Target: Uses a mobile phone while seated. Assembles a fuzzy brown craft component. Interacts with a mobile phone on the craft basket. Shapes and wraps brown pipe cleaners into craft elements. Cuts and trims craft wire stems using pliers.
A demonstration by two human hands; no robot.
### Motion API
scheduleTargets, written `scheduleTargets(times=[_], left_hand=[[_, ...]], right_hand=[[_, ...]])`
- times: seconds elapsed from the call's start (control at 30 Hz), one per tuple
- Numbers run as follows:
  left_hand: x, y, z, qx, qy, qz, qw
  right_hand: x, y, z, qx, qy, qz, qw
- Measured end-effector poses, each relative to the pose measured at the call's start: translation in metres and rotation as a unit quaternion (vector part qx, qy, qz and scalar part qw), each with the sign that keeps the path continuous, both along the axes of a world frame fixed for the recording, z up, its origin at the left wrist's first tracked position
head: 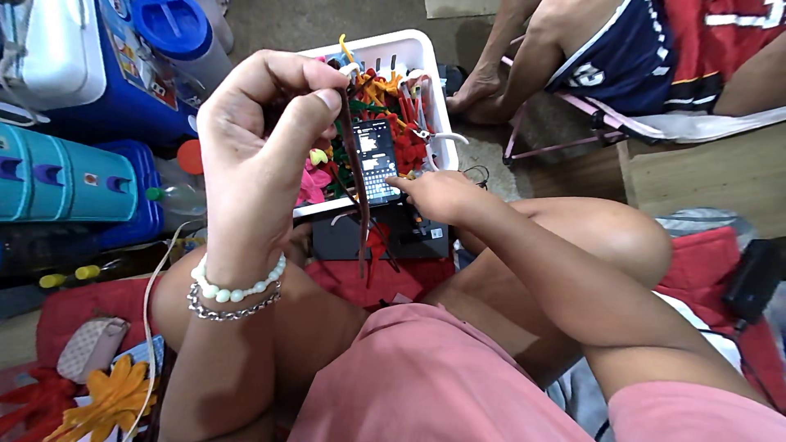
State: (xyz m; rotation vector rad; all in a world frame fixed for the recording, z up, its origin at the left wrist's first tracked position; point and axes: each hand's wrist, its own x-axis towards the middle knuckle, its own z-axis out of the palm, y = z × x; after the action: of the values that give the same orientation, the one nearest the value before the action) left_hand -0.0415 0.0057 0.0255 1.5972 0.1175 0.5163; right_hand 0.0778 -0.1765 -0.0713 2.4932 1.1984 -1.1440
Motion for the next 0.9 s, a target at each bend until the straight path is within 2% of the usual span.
scheduleTargets(times=[0.4, 0.9], left_hand=[[0.000, 0.000, 0.000, -0.004, -0.002, -0.001, 1.000], [-0.001, 0.000, 0.001, -0.007, -0.002, 0.000, 1.000]], right_hand=[[-0.006, 0.006, -0.005, 0.050, -0.001, 0.022, 0.999], [-0.021, 0.004, -0.003, 0.057, -0.002, 0.037, 0.998]])
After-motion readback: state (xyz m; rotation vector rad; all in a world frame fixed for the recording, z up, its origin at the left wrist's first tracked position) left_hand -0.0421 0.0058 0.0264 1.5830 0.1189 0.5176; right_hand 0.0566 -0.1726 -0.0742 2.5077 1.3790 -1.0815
